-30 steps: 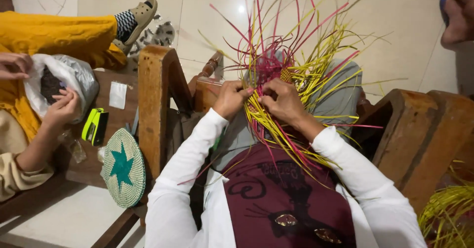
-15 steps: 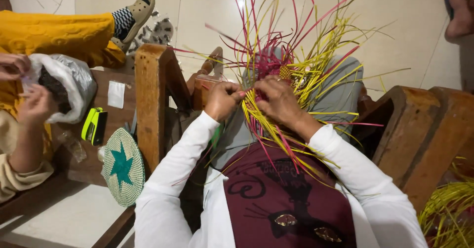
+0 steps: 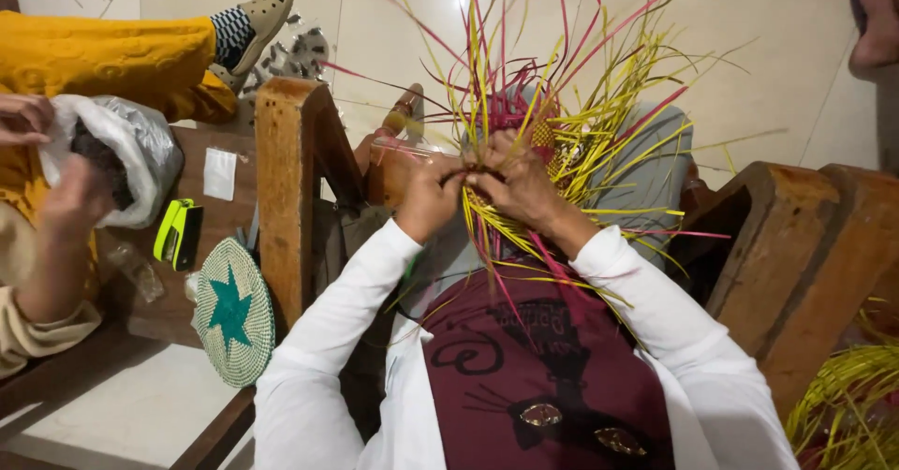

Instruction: Weaving a basket by interlacing colorful flexible strands and using wooden blocks to compress the weave.

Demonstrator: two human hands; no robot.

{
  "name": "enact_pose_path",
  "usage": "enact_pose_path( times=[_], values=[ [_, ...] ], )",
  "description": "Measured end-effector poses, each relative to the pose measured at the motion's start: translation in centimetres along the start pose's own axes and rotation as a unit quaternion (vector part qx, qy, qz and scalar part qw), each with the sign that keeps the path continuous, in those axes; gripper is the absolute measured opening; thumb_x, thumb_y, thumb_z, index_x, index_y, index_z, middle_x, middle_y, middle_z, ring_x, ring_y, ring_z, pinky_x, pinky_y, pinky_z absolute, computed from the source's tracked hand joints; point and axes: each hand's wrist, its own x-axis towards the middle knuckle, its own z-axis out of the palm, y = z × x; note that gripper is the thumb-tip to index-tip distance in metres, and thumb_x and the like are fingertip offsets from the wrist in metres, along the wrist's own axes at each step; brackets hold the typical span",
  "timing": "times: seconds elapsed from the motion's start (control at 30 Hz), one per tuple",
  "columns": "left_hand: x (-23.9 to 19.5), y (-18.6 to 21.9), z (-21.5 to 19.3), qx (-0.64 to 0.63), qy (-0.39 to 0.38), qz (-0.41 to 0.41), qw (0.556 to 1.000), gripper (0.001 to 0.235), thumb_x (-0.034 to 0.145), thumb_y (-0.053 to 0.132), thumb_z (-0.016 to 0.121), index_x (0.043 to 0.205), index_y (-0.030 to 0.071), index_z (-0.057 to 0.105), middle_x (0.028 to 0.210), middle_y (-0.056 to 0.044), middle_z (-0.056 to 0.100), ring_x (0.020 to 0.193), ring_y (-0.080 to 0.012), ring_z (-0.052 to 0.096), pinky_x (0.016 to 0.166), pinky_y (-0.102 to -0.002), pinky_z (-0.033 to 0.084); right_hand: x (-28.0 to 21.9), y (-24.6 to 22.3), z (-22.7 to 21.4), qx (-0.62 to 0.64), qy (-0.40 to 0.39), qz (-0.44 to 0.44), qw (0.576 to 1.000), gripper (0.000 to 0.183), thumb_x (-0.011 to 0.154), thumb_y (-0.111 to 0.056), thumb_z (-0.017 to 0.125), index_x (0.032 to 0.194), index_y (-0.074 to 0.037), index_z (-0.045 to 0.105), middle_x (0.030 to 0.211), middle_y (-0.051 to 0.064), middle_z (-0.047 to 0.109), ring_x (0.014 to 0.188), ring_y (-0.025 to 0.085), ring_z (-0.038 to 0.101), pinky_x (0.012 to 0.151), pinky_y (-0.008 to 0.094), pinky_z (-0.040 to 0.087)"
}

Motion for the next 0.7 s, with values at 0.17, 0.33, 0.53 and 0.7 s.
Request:
enact_pose_path(
  times=[0.17,0.33,0.53,0.7],
  values=[
    [-0.3,0.1,-0.2,-0.080,-0.024,-0.089,0.993,0.013,0.083,0.007,0.064,0.089,0.007,0.075,0.076,-0.009,0.068,0.077,-0.0211,0.062,0.072,-0.032,0.051,-0.1,-0.3,-0.6,0.009,-0.004,-0.013,1.000,0.008,0.084,-0.015,0.072,0.088,-0.009,0.070,0.090,0.013,0.063,0.085,0.035,0.059,0.080,0.043,0.047],
    [-0.1,-1.9,0.7,-0.037,-0.058,-0.135,0.988,0.010,0.082,0.021,0.068,0.086,0.017,0.077,0.061,-0.003,0.064,0.061,-0.0106,0.059,0.057,-0.027,0.048,-0.7,0.9,-0.9,-0.034,-0.028,-0.060,0.997,0.009,0.082,-0.009,0.071,0.088,-0.015,0.072,0.090,0.008,0.066,0.084,0.031,0.060,0.077,0.042,0.048],
    [0.3,0.0,0.7,-0.021,-0.031,-0.018,0.999,0.011,0.087,0.006,0.061,0.089,0.008,0.072,0.068,-0.013,0.066,0.063,-0.0210,0.062,0.058,-0.033,0.050,0.6,0.3,-0.6,-0.137,-0.028,-0.023,0.990,0.015,0.085,-0.005,0.065,0.094,-0.016,0.065,0.082,0.004,0.061,0.079,0.026,0.063,0.071,0.038,0.051],
    [1.7,3.1,-1.4,0.271,0.007,0.212,0.939,0.009,0.082,0.019,0.065,0.074,0.022,0.066,0.068,-0.002,0.052,0.069,-0.0254,0.056,0.067,-0.038,0.043,0.3,0.1,-1.1,-0.025,-0.010,0.068,0.997,0.018,0.073,-0.004,0.076,0.088,-0.010,0.068,0.079,0.014,0.063,0.079,0.037,0.062,0.071,0.047,0.050]
  ],
)
